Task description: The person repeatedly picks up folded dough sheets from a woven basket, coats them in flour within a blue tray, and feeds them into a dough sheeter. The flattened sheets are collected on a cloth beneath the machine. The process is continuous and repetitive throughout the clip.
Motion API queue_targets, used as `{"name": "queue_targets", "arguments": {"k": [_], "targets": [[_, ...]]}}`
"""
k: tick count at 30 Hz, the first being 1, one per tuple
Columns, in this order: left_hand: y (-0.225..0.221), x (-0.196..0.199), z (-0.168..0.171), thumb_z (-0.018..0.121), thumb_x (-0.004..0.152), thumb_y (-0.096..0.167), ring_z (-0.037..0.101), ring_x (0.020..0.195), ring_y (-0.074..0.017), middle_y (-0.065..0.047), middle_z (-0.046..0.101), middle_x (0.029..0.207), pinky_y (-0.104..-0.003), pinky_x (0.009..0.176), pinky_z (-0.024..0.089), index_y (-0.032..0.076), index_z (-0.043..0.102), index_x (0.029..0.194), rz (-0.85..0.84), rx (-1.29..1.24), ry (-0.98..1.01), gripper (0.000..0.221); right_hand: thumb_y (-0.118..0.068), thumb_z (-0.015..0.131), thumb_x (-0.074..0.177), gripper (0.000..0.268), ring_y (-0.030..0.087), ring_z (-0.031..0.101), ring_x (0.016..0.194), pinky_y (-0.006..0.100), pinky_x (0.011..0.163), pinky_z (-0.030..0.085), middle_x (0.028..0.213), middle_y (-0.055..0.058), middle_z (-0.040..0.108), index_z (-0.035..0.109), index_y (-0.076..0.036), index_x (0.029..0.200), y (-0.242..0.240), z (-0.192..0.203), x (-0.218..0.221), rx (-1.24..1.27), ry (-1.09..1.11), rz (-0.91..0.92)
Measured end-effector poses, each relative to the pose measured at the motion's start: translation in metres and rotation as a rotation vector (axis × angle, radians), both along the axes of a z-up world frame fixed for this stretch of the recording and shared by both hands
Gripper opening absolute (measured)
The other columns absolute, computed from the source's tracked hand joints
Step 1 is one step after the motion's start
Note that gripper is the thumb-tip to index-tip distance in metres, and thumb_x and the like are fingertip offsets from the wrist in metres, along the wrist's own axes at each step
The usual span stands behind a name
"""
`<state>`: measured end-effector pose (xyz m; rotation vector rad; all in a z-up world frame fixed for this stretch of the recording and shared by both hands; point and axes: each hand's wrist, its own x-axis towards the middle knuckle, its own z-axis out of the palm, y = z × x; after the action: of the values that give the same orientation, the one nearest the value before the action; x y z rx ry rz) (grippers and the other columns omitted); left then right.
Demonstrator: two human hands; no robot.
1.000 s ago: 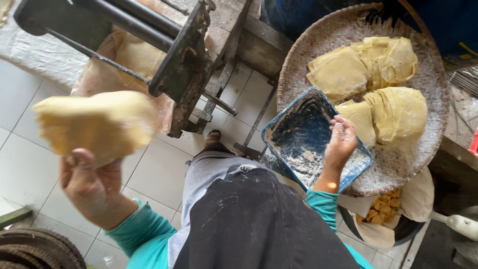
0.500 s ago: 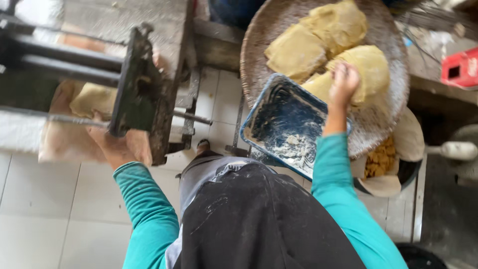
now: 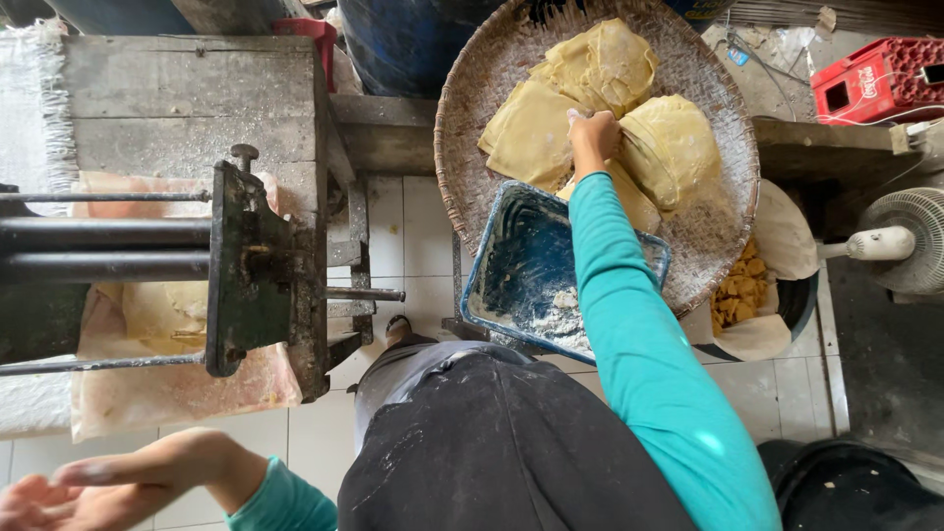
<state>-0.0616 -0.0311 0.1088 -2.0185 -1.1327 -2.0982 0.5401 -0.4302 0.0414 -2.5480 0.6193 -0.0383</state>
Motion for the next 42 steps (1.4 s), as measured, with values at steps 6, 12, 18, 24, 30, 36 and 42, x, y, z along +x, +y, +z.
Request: {"name": "queue_targets", "arguments": {"k": [6, 12, 18, 24, 30, 36, 42], "targets": [[-0.119, 0.143, 0.06, 0.065, 0.108, 0.014, 0.059, 0.102, -0.022, -0.01, 0.049, 0.113, -0.037, 0.087, 0.059, 0.002, 0.051, 0.111, -0.826, 0.086, -0.118, 0.018, -0.022, 0.087, 0.072, 0.03, 0.038, 0.058, 0.113, 0.057, 0.094, 0.041, 0.113, 0.014, 0.066, 0.069, -0.012, 0.094, 0.007, -0.021, -0.004, -0.062, -0.335, -0.019], [-0.185, 0.237, 0.045, 0.063, 0.103, 0.009, 0.066, 0.117, -0.0251, -0.012, 0.066, 0.125, -0.034, 0.104, 0.055, 0.003, 0.057, 0.134, -1.561, -0.785, 0.166, 0.032, 0.001, 0.074, 0.089, 0.02, 0.029, 0.064, 0.083, 0.043, 0.076, 0.052, 0.087, 0.007, 0.064, 0.059, -0.01, 0.095, -0.007, -0.04, -0.001, 0.098, -0.575, 0.467], [-0.22, 0.336, -0.006, 0.051, 0.105, 0.041, 0.055, 0.131, -0.0198, -0.009, 0.053, 0.144, -0.038, 0.105, 0.048, 0.016, 0.035, 0.154, -1.895, -1.888, -0.067, 0.057, 0.006, 0.073, 0.093, 0.025, 0.008, 0.06, 0.078, 0.027, 0.073, 0.053, 0.083, -0.001, 0.061, 0.053, -0.007, 0.098, -0.002, 0.063, -0.099, 0.902, -0.449, 0.685], [-0.262, 0.379, -0.007, 0.054, 0.104, 0.024, 0.063, 0.122, -0.0337, -0.02, 0.06, 0.136, -0.047, 0.103, 0.055, 0.001, 0.042, 0.146, -1.997, -2.1, -0.27, 0.05, 0.004, 0.074, 0.095, 0.018, 0.018, 0.071, 0.096, 0.032, 0.087, 0.057, 0.105, 0.009, 0.073, 0.061, -0.002, 0.107, -0.057, 0.139, -0.253, 0.47, -0.464, 1.093], [-0.281, 0.354, 0.025, 0.053, 0.107, 0.013, 0.063, 0.127, -0.0283, -0.014, 0.061, 0.138, -0.045, 0.108, 0.054, 0.002, 0.046, 0.146, -2.127, -2.094, -0.189, 0.041, -0.023, 0.075, 0.101, 0.038, 0.036, 0.067, 0.092, 0.044, 0.076, 0.054, 0.109, 0.02, 0.069, 0.057, 0.0, 0.124, -0.16, 0.101, -0.33, -0.21, -0.489, 0.044], [-0.262, 0.352, 0.074, 0.055, 0.109, 0.011, 0.065, 0.127, -0.0299, -0.015, 0.061, 0.137, -0.049, 0.109, 0.058, -0.001, 0.049, 0.145, -2.178, -1.936, -0.2, 0.038, -0.02, 0.065, 0.095, 0.029, 0.039, 0.071, 0.084, 0.046, 0.075, 0.054, 0.093, 0.024, 0.071, 0.062, 0.0, 0.117, -0.162, 0.034, -0.391, 0.165, -0.153, 0.032], [-0.226, 0.335, 0.128, 0.055, 0.11, 0.008, 0.066, 0.128, -0.0289, -0.015, 0.061, 0.139, -0.049, 0.109, 0.059, 0.001, 0.047, 0.147, -2.213, -1.715, -0.283, 0.038, -0.002, 0.053, 0.091, 0.023, 0.026, 0.071, 0.081, 0.037, 0.075, 0.057, 0.092, 0.019, 0.072, 0.065, 0.006, 0.11, -0.157, 0.081, -0.329, 0.383, -0.243, 0.224]]}}
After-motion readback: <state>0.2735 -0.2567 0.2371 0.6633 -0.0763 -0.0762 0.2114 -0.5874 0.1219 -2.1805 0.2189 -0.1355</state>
